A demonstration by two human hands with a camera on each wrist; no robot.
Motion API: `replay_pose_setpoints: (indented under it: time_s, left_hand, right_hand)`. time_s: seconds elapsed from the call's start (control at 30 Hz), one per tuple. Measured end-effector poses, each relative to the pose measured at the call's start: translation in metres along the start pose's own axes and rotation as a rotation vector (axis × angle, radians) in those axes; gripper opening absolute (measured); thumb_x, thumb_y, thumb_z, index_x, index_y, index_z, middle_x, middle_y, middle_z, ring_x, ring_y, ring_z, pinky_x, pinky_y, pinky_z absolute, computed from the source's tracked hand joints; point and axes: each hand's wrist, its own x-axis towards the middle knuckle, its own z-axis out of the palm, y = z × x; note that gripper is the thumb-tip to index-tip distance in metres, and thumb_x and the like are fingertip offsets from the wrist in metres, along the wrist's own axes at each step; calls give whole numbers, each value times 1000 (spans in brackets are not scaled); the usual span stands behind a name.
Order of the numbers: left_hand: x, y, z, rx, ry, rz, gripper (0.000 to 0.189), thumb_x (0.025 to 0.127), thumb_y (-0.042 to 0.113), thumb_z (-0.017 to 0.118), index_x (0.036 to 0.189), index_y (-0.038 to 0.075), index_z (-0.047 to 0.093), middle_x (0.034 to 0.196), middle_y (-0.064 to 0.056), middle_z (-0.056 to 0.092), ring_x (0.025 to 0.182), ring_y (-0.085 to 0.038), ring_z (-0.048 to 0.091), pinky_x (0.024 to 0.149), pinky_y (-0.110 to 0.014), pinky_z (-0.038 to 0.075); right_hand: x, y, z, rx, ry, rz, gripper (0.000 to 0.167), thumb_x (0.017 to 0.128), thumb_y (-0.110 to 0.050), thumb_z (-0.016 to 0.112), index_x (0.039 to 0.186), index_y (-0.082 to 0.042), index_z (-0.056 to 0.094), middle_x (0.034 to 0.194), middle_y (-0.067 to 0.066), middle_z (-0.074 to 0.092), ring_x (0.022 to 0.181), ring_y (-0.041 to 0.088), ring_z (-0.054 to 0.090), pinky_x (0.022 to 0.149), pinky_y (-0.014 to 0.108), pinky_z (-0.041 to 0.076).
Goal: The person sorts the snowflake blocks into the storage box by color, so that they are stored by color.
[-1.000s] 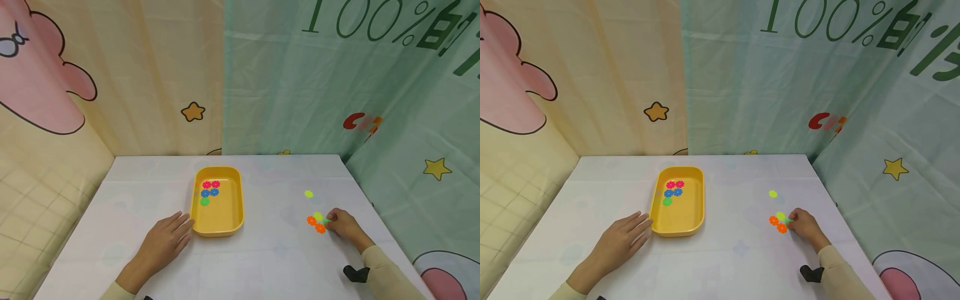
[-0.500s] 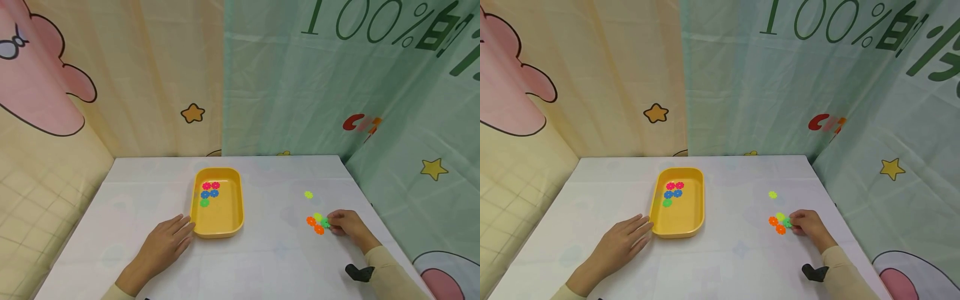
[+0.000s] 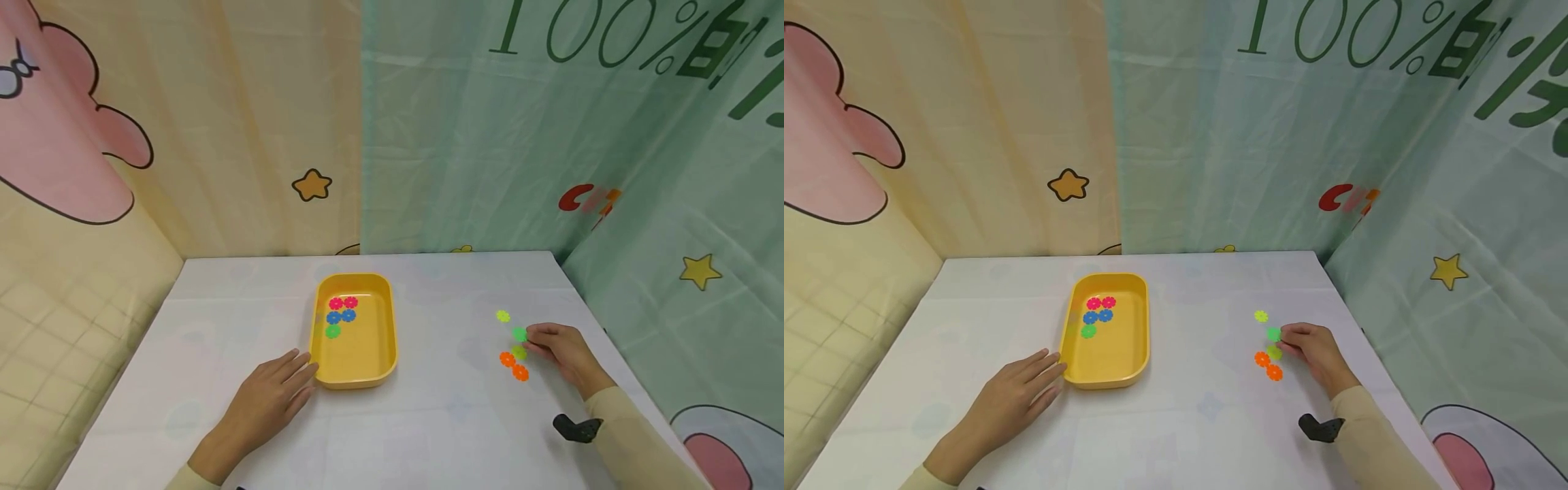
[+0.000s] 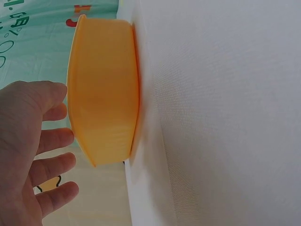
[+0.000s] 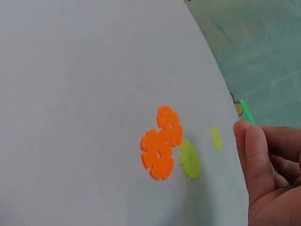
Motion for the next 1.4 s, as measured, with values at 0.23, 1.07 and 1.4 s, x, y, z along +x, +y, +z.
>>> replay_pose_setpoints:
  time_s: [0.23, 1.07, 1.4]
  left_hand:
    - [-1, 1, 0, 0, -5, -11, 44, 82, 29, 84, 122, 12, 74, 128, -8, 71, 122, -31, 65, 90, -50, 58]
    - [-2, 4, 0, 4, -25, -29, 45, 83, 29, 84, 123, 13, 74, 130, -7, 70, 123, -30, 64, 92, -50, 57]
    - [-4, 2, 1, -3, -21, -18, 46, 82, 29, 84, 123, 12, 74, 131, -8, 69, 124, -30, 64, 92, -49, 57]
  right_hand:
    - [7, -21, 16, 47, -13, -10, 45, 102, -13, 63, 137, 13, 50, 104, 2, 65, 87, 10, 74, 85, 23, 59]
    - [33, -79, 77, 93, -105, -82, 34, 100, -6, 63, 129, 11, 58, 102, 4, 68, 84, 11, 75, 82, 24, 60]
    - [45, -95, 121, 174, -147, -86, 31, 99, 1, 62, 127, 12, 59, 98, 7, 69, 80, 12, 74, 79, 23, 60]
